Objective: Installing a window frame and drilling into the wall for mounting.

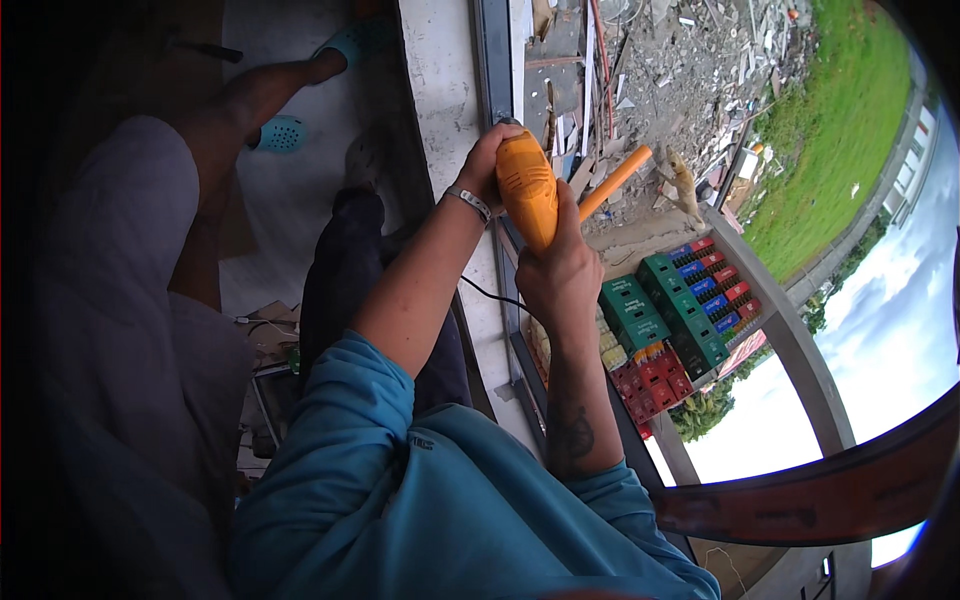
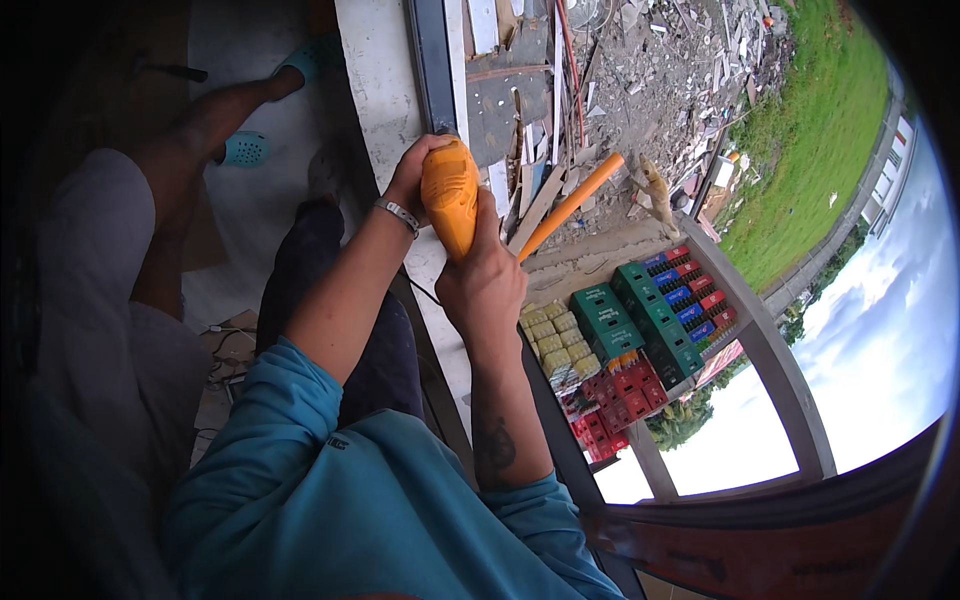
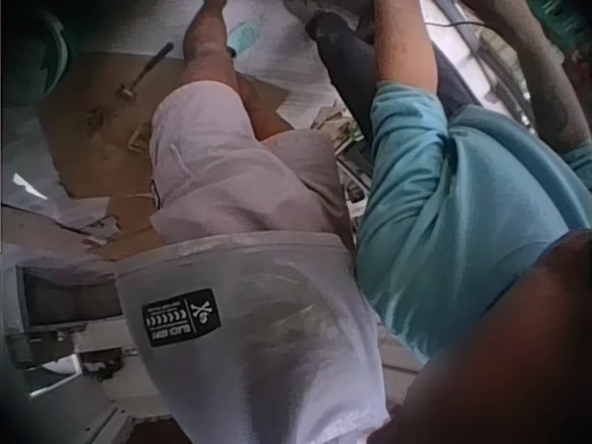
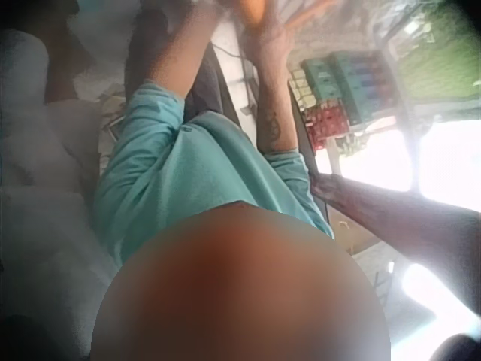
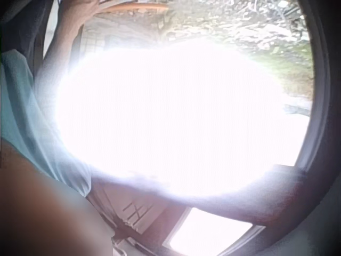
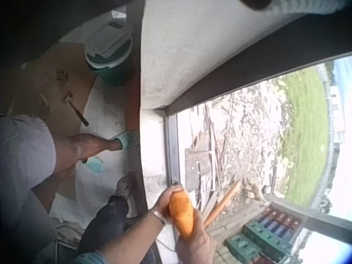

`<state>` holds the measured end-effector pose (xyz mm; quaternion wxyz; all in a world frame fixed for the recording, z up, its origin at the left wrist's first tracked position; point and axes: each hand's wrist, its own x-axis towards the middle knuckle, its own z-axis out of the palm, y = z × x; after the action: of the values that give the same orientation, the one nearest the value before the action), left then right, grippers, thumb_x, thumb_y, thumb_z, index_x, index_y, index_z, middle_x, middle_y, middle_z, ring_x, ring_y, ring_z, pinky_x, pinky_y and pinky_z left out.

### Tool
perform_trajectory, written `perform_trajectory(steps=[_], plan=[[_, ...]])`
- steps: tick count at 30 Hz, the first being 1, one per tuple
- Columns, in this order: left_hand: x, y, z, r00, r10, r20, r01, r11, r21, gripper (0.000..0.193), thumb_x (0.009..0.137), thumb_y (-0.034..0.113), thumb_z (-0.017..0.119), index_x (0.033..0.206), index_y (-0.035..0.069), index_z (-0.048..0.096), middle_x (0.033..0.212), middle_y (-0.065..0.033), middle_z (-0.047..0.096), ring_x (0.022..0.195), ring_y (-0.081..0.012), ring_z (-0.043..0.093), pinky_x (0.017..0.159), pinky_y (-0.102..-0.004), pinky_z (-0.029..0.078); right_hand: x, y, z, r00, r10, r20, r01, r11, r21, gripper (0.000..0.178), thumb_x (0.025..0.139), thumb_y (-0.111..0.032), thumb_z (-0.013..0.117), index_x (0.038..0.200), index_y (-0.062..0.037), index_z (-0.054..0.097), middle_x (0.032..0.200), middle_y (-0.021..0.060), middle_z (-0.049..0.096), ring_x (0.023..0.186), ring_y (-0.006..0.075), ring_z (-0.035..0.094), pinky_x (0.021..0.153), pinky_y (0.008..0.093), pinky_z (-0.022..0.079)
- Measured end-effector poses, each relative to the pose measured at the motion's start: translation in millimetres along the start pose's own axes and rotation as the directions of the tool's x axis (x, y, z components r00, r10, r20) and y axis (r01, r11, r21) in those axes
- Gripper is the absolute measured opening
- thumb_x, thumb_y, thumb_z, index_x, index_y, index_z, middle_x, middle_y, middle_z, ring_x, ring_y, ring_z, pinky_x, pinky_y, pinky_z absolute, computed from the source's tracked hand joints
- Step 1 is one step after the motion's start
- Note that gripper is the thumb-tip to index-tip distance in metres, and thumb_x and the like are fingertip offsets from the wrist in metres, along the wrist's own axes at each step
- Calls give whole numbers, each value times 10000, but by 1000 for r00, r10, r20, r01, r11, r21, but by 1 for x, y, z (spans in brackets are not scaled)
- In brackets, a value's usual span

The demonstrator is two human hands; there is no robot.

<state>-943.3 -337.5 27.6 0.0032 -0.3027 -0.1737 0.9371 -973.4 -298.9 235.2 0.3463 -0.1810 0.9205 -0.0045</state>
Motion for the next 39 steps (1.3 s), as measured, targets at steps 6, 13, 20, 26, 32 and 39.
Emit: perform_trajectory(steps=[6, 13, 20, 26, 32, 39], plan=[[-8, 4, 2, 999, 40, 36, -41, 998, 44, 255, 909, 256, 442, 845, 37, 556, 788, -122, 632, 709, -260, 642, 722, -391, 548, -8, -2, 16, 999, -45, 18, 45, 998, -53, 780, 716, 19, 575, 1432, -86, 285, 781, 244, 639, 742, 454, 640, 671, 532, 499], [1, 5, 31, 969, -125, -213, 145, 986, 81, 296, 882, 340, 500, 804, 68, 588, 744, -82, 630, 679, -220, 627, 706, -359, 531, 6, 5, -6, 999, 46, -1, -45, 996, 71, 752, 709, -4, 573, 1410, -124, 330, 953, 270, 660, 887, 457, 640, 748, 528, 499], [-13, 3, 2, 997, -65, -44, 69, 993, 97, 251, 910, 292, 473, 823, 73, 559, 760, -76, 618, 666, -216, 628, 687, -368, 544, -20, 1, 29, 997, 82, -10, -82, 996, 42, 763, 724, -20, 607, 1423, -127, 321, 931, 274, 663, 902, 468, 636, 789, 532, 500], [-4, 11, 15, 994, -78, -74, 86, 990, 113, 268, 890, 306, 489, 790, 73, 576, 725, -76, 624, 659, -218, 627, 675, -357, 536, 0, -9, 3, 998, 69, 7, -69, 997, 27, 736, 730, -24, 593, 1415, -116, 340, 938, 273, 662, 894, 453, 642, 787, 514, 500], [-6, -7, 8, 995, -85, -60, 93, 987, 132, 274, 887, 319, 499, 885, 54, 568, 794, -91, 636, 688, -222, 634, 694, -368, 541, -20, 15, 25, 994, 51, -93, -46, 998, 53, 744, 736, -10, 588, 1429, -109, 335, 940, 260, 666, 874, 443, 651, 732, 513, 516], [-5, 11, 0, 995, -56, 78, 54, 998, 28, 276, 903, 289, 454, 876, 38, 564, 795, -112, 637, 714, -242, 640, 716, -387, 540, -8, -8, 16, 998, 65, 25, -66, 998, 21, 769, 714, -2, 587, 1428, -128, 334, 984, 273, 665, 913, 457, 645, 793, 508, 512]])
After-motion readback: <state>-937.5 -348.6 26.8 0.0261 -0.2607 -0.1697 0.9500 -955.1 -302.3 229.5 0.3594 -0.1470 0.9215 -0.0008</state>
